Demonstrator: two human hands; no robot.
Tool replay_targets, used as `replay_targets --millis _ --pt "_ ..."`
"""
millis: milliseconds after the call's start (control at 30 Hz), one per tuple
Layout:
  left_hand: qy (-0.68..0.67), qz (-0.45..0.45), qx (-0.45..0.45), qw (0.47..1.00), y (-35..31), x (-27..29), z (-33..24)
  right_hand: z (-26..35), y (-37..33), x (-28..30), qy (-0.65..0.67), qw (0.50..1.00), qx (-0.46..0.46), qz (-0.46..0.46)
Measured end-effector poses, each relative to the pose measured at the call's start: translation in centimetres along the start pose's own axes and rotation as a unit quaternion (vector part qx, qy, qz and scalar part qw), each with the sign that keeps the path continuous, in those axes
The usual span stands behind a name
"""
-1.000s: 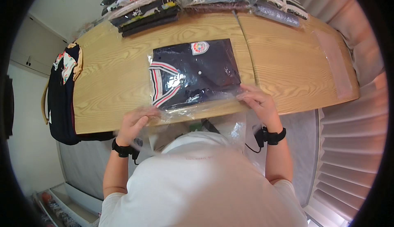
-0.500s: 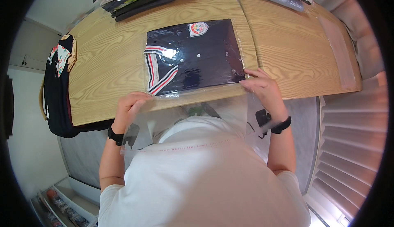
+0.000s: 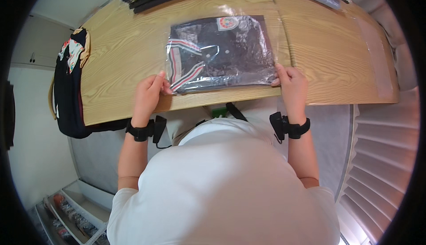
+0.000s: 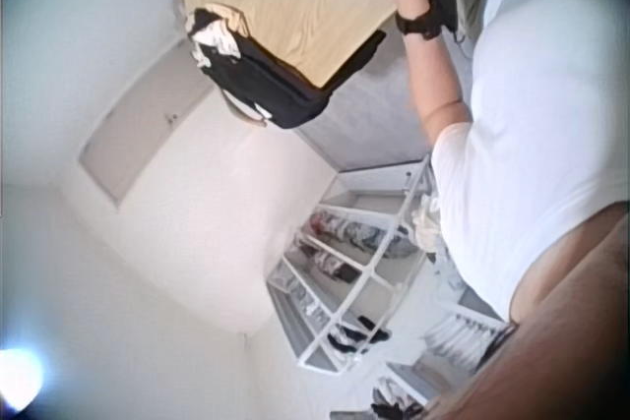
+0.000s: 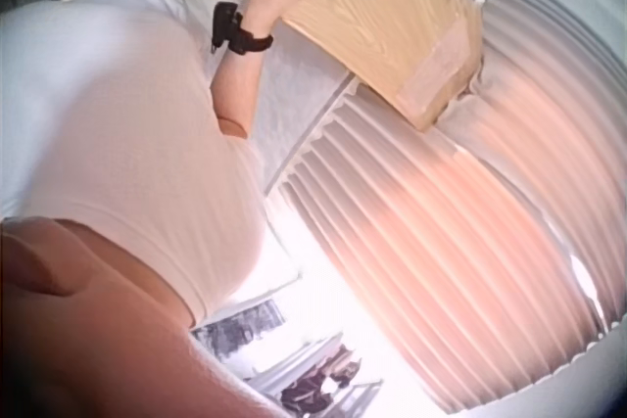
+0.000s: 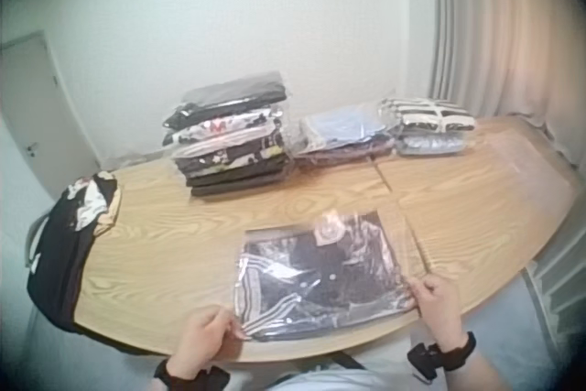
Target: Fold various items of clothing and place them into clear plastic packaging sleeves on a table.
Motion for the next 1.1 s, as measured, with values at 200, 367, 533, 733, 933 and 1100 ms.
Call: replay_targets --millis 200,367,533,733,933,1100 --pt "-0.002 -0.025 0.01 1.0 0.6 0.4 0.9 -1.0 -0.8 0.5 -0.018 0.998 0.001 -0.066" --pt "-0.001 -0.04 0.038 0.998 0.5 0.8 1.8 -0.5 -2.3 0.6 -0.048 0.987 0.098 -0.117" --pt "-0.022 -0.041 0.057 0.997 0.5 0.5 1.6 0.2 -2.1 0.4 -0.103 0.978 0.132 -0.124" --pt "0.009 -0.035 0.043 0.998 0.6 0.7 1.3 0.9 -1.9 0.4 -0.088 0.975 0.097 -0.18" --pt "0.032 -0.053 0.037 0.997 0.2 0.5 0.6 6.5 -4.3 -3.7 -0.199 0.929 0.308 -0.05" --pt "-0.014 -0.058 0.032 0.998 -0.3 0.7 0.8 7.4 -4.3 -8.0 -0.306 0.899 0.311 0.031"
Point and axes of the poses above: each hand's wrist, its own y-axis towards the middle knuckle, its own x-axis out of the back of the hand, z = x × y, the point moved 5 cm from there along y, towards the middle knuckle, and after that the axes turned 8 degrees about -x, right-handed, at the moved point
